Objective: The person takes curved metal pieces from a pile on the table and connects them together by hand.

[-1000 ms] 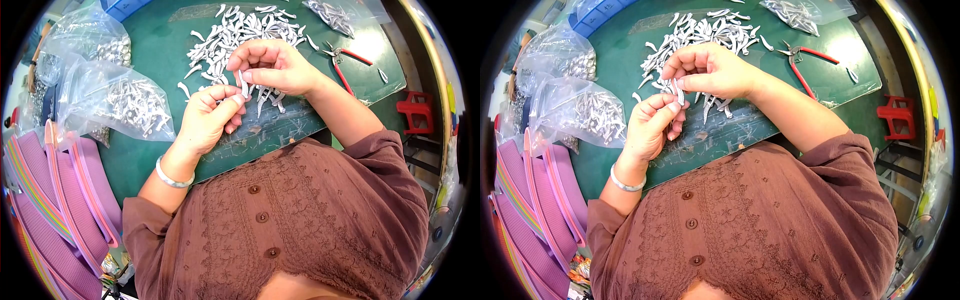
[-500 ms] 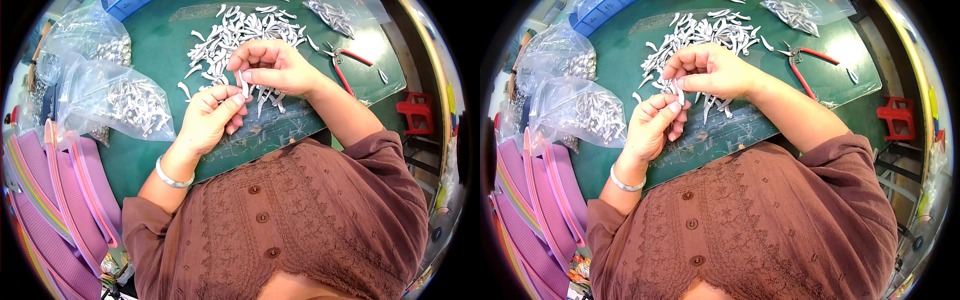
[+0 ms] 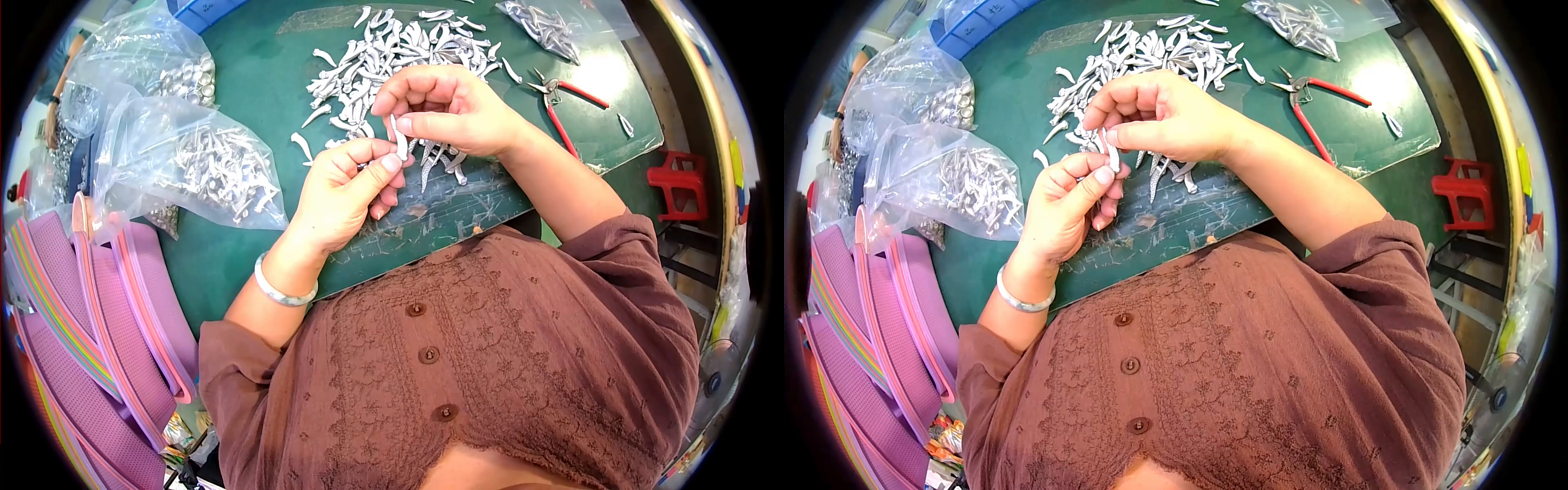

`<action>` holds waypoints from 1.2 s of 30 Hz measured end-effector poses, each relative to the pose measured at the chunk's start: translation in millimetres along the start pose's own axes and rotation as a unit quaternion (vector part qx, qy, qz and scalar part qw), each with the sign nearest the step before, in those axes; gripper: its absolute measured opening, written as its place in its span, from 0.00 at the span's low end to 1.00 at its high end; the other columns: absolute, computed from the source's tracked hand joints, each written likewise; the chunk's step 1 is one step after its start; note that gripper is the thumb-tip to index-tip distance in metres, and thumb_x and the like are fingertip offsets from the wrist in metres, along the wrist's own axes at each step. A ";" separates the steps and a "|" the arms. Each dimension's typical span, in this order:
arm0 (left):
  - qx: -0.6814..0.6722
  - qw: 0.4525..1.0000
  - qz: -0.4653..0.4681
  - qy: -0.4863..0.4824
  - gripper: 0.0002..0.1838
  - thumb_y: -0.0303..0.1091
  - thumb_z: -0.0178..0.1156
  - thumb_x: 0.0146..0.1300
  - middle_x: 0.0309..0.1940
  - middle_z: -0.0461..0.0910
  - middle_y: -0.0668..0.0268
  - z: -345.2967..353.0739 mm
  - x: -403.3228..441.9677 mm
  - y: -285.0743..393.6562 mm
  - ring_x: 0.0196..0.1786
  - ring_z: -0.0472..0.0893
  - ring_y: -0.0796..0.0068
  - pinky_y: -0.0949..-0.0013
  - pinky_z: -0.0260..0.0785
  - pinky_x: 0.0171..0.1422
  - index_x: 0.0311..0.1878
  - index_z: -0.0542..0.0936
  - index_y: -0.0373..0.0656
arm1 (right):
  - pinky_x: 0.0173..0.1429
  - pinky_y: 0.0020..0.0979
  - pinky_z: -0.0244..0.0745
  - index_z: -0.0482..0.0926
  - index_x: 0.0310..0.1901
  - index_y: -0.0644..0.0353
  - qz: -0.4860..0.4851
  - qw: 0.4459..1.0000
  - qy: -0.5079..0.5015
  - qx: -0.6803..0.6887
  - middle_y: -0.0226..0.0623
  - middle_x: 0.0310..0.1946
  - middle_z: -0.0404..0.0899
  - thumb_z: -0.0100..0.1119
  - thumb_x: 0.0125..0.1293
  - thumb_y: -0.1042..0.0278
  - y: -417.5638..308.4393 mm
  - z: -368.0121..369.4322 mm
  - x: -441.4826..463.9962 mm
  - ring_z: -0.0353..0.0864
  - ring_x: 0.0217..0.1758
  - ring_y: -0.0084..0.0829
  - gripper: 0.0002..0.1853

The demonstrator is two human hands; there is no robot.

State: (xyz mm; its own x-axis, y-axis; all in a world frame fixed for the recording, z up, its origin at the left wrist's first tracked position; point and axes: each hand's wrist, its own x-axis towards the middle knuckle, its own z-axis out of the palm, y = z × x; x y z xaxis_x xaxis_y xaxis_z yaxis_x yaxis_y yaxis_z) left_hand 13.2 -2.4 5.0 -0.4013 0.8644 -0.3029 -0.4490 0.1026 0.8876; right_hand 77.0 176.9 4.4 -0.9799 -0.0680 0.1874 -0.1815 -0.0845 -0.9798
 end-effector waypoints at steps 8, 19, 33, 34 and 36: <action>-0.003 1.000 -0.006 0.008 0.06 0.30 0.54 0.59 0.23 0.74 0.71 0.2 0.1 -0.4 0.20 0.70 0.86 0.85 0.60 0.20 0.37 0.76 0.38 | 0.42 0.21 0.70 0.73 0.41 0.66 -0.001 1.000 -0.016 0.008 0.32 0.34 0.74 0.52 0.54 0.80 -0.3 -0.9 0.2 0.74 0.36 0.19 0.11; -0.004 1.000 -0.003 0.009 0.06 0.29 0.55 0.59 0.22 0.74 0.71 0.0 0.3 -0.7 0.19 0.70 0.86 0.85 0.60 0.20 0.36 0.77 0.39 | 0.43 0.22 0.69 0.73 0.41 0.67 -0.002 1.000 -0.020 0.011 0.33 0.34 0.75 0.52 0.55 0.81 0.8 -1.0 0.7 0.74 0.36 0.20 0.11; -0.021 1.000 -0.006 0.014 0.06 0.30 0.55 0.59 0.21 0.74 0.71 -0.4 1.2 -1.6 0.19 0.69 0.86 0.85 0.59 0.19 0.36 0.76 0.38 | 0.43 0.21 0.69 0.73 0.41 0.67 0.003 1.000 -0.015 0.002 0.32 0.34 0.75 0.52 0.55 0.80 1.8 -2.3 1.1 0.73 0.36 0.19 0.11; -0.021 1.000 -0.006 0.015 0.06 0.30 0.55 0.59 0.21 0.74 0.71 -0.2 1.0 -1.3 0.19 0.69 0.86 0.85 0.59 0.19 0.36 0.76 0.38 | 0.43 0.21 0.69 0.73 0.41 0.67 0.003 1.000 -0.014 0.003 0.32 0.34 0.75 0.52 0.55 0.80 2.0 -2.3 1.1 0.74 0.36 0.19 0.11; -0.019 1.000 -0.008 0.011 0.06 0.30 0.55 0.59 0.21 0.74 0.71 -0.1 0.9 -0.8 0.19 0.69 0.86 0.85 0.60 0.20 0.35 0.76 0.38 | 0.43 0.21 0.69 0.73 0.41 0.67 0.003 1.000 -0.014 0.004 0.32 0.34 0.75 0.52 0.55 0.80 2.4 -2.3 1.0 0.74 0.36 0.19 0.11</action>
State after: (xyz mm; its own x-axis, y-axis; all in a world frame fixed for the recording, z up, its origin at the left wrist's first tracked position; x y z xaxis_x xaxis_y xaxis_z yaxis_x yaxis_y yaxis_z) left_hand 13.1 -1.8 4.0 -0.4121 0.8515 -0.3243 -0.4846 0.0966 0.8694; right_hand 75.4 178.8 2.0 -0.9784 -0.0961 0.1832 -0.1745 -0.0927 -0.9803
